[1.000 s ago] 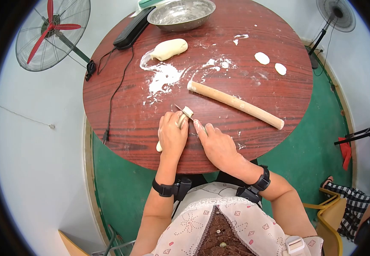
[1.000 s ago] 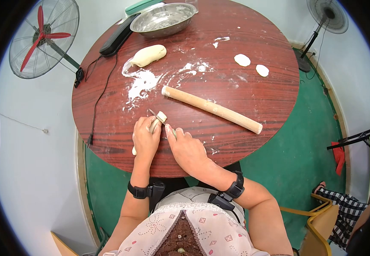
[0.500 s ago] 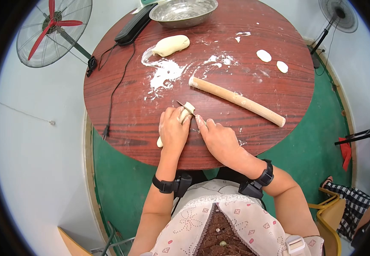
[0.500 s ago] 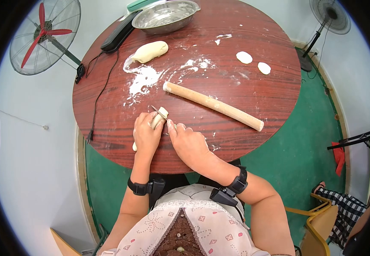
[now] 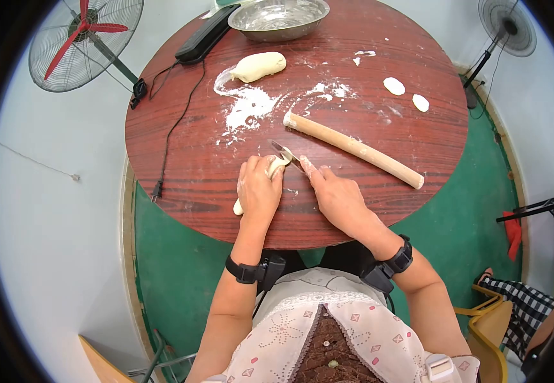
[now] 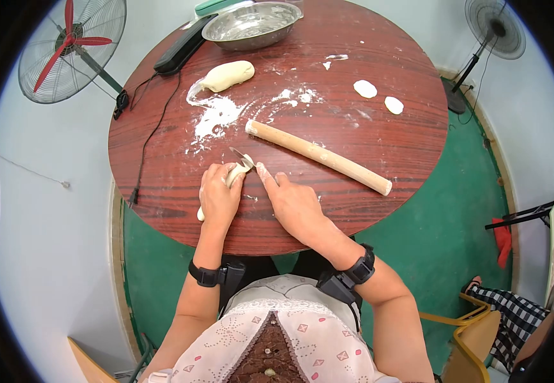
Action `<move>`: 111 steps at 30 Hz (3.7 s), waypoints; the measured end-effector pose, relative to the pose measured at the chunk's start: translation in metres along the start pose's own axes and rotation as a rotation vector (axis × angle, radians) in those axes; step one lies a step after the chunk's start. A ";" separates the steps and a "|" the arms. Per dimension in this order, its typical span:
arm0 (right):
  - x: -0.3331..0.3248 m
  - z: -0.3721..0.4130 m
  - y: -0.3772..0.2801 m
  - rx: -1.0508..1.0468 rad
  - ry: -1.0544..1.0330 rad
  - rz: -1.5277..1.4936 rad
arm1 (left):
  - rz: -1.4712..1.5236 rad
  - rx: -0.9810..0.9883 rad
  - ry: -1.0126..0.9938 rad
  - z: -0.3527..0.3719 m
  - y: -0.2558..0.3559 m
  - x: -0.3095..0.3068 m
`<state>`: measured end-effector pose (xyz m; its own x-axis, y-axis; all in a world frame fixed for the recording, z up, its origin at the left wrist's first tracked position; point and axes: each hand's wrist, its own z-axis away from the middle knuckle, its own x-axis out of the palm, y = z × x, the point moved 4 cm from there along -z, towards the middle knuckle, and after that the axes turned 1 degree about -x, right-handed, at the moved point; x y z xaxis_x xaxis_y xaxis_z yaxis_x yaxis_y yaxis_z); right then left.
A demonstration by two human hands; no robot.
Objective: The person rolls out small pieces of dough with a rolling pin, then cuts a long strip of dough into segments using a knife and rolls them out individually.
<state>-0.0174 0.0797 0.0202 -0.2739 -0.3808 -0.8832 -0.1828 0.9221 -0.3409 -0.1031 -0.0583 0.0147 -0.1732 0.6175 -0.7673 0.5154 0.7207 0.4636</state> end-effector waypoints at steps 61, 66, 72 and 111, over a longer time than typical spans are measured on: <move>0.001 0.035 0.017 0.164 0.252 -0.440 | -0.262 -0.090 -0.208 -0.128 -0.161 -0.044; -0.027 0.026 0.029 0.325 0.161 -0.696 | -0.021 0.217 -0.325 -0.095 -0.063 -0.044; -0.081 -0.011 0.125 0.428 0.324 -0.346 | -0.028 0.240 -0.638 -0.060 0.004 -0.008; 0.003 -0.081 0.017 -0.144 0.288 -0.534 | 1.397 -0.617 -0.849 -0.045 -0.019 0.015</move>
<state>-0.0975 0.0890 0.0377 -0.3497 -0.8082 -0.4739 -0.4845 0.5890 -0.6468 -0.1532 -0.0488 0.0142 0.6371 0.6487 0.4163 -0.5215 -0.0349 0.8525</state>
